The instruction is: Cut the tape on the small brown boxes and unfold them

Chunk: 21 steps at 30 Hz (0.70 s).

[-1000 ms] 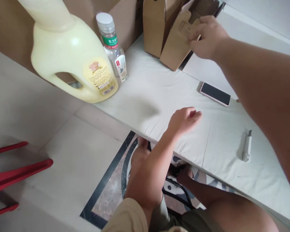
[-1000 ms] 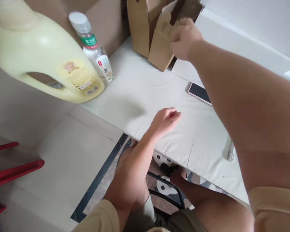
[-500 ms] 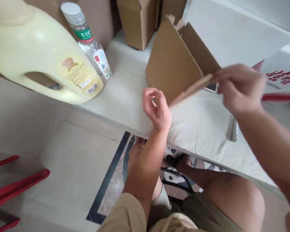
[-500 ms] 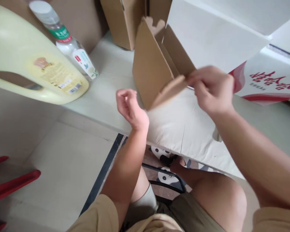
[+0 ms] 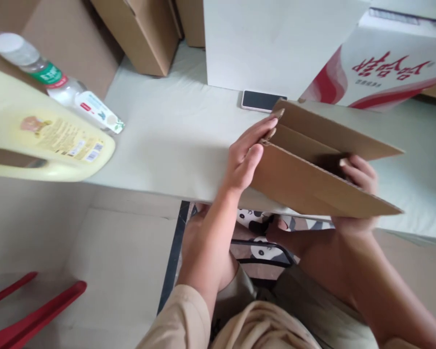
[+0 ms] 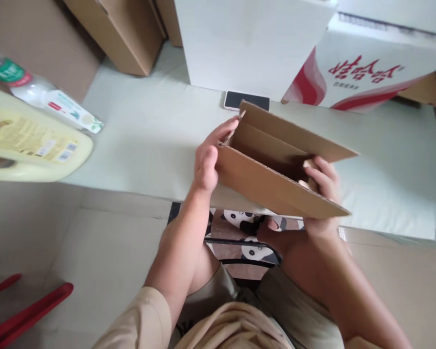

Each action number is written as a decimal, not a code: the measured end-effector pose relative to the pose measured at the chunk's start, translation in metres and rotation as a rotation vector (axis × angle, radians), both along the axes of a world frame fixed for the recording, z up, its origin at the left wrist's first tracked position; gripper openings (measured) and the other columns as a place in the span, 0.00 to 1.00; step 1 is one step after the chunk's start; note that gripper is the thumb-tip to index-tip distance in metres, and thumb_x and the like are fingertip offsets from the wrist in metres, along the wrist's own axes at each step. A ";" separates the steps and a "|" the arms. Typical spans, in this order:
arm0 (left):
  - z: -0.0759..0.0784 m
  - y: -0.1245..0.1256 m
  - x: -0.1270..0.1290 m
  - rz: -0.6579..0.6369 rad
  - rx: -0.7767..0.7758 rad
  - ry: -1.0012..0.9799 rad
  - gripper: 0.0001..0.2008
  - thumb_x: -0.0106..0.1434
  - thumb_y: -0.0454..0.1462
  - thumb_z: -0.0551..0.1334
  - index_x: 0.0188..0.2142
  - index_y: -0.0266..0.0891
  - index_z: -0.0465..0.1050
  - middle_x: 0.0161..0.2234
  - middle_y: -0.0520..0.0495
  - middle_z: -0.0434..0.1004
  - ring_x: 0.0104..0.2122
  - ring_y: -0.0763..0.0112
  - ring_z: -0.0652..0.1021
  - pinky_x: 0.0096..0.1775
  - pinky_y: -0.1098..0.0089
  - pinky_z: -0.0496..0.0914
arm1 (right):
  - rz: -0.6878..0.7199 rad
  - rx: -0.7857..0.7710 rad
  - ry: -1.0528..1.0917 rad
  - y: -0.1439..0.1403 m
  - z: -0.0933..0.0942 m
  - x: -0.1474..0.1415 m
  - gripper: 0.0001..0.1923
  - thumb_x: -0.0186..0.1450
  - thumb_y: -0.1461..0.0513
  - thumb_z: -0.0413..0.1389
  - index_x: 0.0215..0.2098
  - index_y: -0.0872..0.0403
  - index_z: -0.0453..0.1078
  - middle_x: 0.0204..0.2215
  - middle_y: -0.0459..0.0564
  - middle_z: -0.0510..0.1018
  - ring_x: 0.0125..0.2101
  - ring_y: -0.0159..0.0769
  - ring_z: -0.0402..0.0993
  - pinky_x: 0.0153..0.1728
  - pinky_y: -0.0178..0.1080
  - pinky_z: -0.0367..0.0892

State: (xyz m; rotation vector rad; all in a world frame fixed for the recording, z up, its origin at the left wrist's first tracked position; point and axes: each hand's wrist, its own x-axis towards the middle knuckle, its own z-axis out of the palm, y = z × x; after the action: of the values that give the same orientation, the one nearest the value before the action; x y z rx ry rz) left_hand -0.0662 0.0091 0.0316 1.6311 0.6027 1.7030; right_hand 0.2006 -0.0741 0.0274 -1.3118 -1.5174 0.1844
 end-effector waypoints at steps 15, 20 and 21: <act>0.005 0.023 0.006 0.261 -0.125 0.038 0.19 0.71 0.53 0.61 0.35 0.47 0.84 0.39 0.47 0.88 0.54 0.56 0.85 0.63 0.48 0.76 | 0.282 0.085 0.200 0.027 -0.015 -0.017 0.33 0.74 0.42 0.36 0.57 0.41 0.79 0.60 0.48 0.73 0.63 0.53 0.69 0.71 0.64 0.56; -0.002 0.028 0.007 0.247 -0.120 0.061 0.18 0.70 0.55 0.62 0.39 0.48 0.84 0.44 0.47 0.87 0.54 0.56 0.84 0.67 0.47 0.71 | 0.235 0.094 0.187 0.027 -0.012 -0.018 0.26 0.73 0.45 0.43 0.56 0.41 0.77 0.56 0.50 0.74 0.59 0.53 0.71 0.68 0.65 0.61; -0.002 0.028 0.007 0.244 -0.141 0.076 0.19 0.69 0.56 0.62 0.40 0.48 0.84 0.46 0.46 0.87 0.55 0.55 0.83 0.67 0.48 0.71 | 0.198 0.075 0.165 0.026 -0.010 -0.017 0.24 0.73 0.46 0.45 0.58 0.40 0.75 0.57 0.50 0.72 0.61 0.53 0.70 0.69 0.66 0.60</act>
State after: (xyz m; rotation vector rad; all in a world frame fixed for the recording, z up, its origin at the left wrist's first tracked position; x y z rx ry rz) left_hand -0.0594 0.0374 0.0293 1.5785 0.9714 1.7306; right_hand 0.1834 -0.0483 0.0170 -1.0601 -1.4975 0.3507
